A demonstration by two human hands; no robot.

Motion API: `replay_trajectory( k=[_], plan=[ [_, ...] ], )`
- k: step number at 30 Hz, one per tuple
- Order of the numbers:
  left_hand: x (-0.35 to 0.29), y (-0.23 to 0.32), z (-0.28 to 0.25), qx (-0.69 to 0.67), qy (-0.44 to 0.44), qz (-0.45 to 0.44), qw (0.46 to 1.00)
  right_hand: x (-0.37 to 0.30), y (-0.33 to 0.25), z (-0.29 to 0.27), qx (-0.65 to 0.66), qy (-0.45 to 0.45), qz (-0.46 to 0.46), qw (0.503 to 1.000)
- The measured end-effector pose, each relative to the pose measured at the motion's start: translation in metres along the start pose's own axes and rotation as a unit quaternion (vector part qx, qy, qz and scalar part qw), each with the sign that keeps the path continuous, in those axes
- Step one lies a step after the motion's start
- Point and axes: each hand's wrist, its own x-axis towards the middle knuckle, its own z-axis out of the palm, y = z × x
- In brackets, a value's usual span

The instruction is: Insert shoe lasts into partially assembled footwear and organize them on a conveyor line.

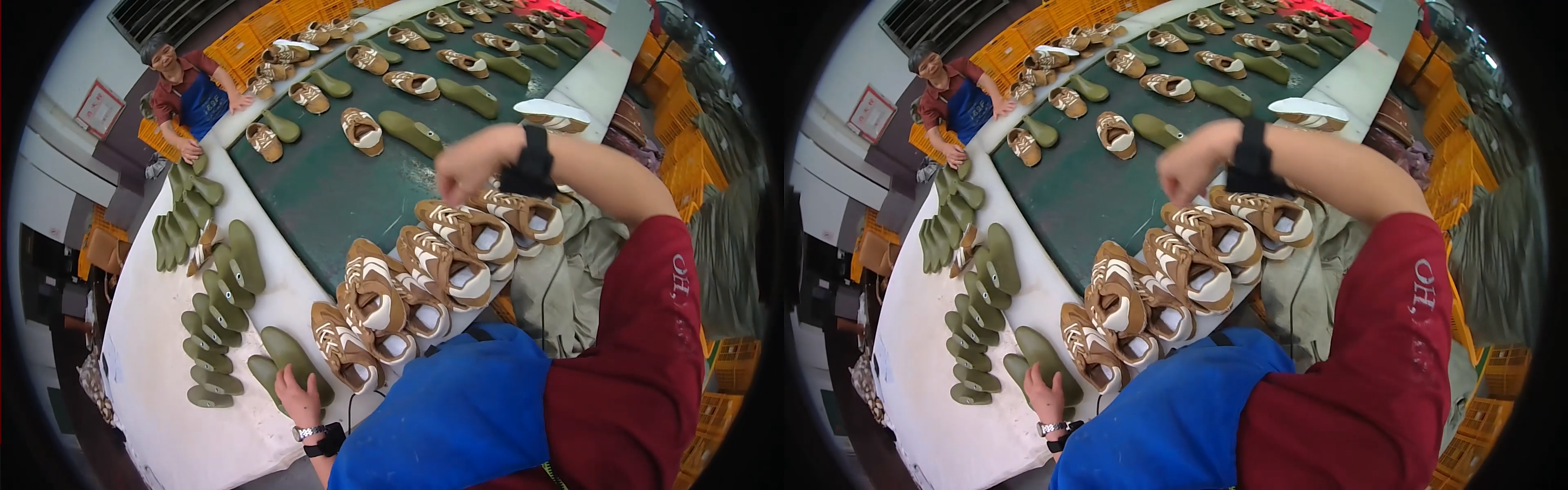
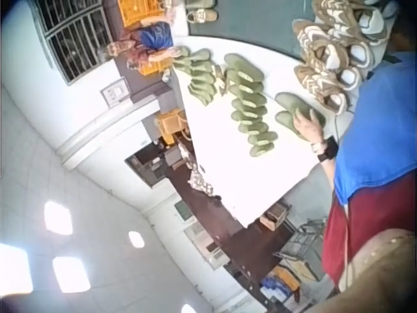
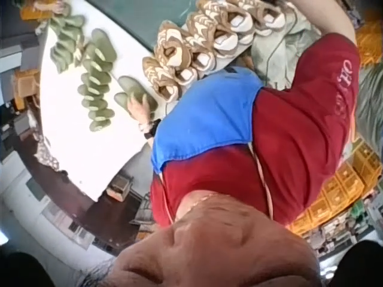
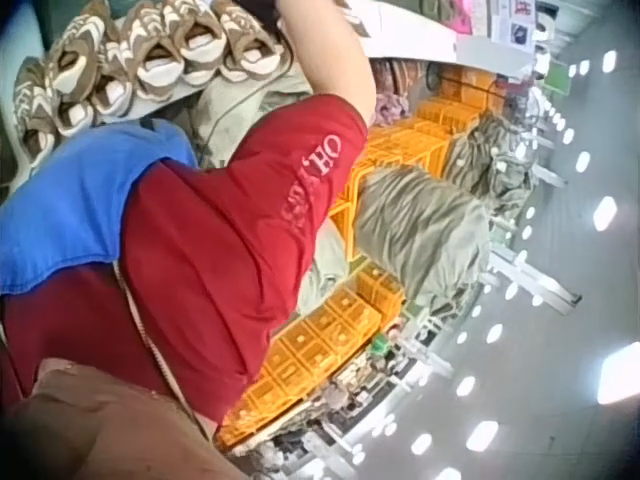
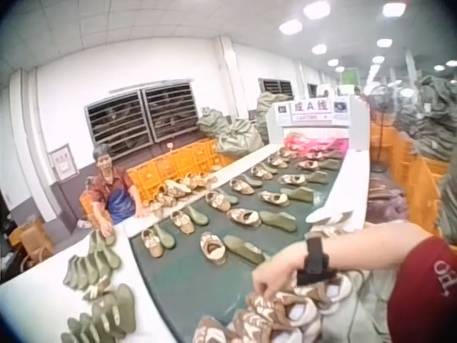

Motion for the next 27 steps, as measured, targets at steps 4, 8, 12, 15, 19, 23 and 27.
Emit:
replay_trajectory(
  k=[4, 8, 12, 15, 19, 23, 27],
  plan=[
    [-0.021, -0.022, 0.001, -0.034, -0.113, -0.129, 0.985, -0.036, 0.009, 0.118, -0.109, 0.057, 0.081, 0.989],
    [-0.009, -0.017, 0.013, -0.021, -0.153, -0.172, 0.973, -0.037, 0.035, 0.197, -0.043, 0.321, 0.116, 0.939],
    [-0.007, -0.035, 0.013, -0.079, -0.1, -0.218, 0.968, -0.038, 0.004, 0.185, 0.213, 0.475, 0.119, 0.845],
    [0.017, -0.061, 0.005, -0.368, -0.066, -0.285, 0.882, -0.047, -0.005, 0.187, 0.371, 0.527, 0.118, 0.755],
    [0.101, -0.023, -0.01, -0.481, -0.074, -0.156, 0.86, -0.061, -0.016, 0.184, 0.364, 0.564, 0.13, 0.73],
    [0.229, 0.067, -0.002, -0.205, -0.108, -0.013, 0.973, -0.064, -0.023, 0.184, 0.347, 0.571, 0.134, 0.732],
    [0.322, 0.115, 0.064, -0.109, -0.156, 0.03, 0.981, -0.056, -0.036, 0.178, 0.263, 0.588, 0.087, 0.76]
  ],
)
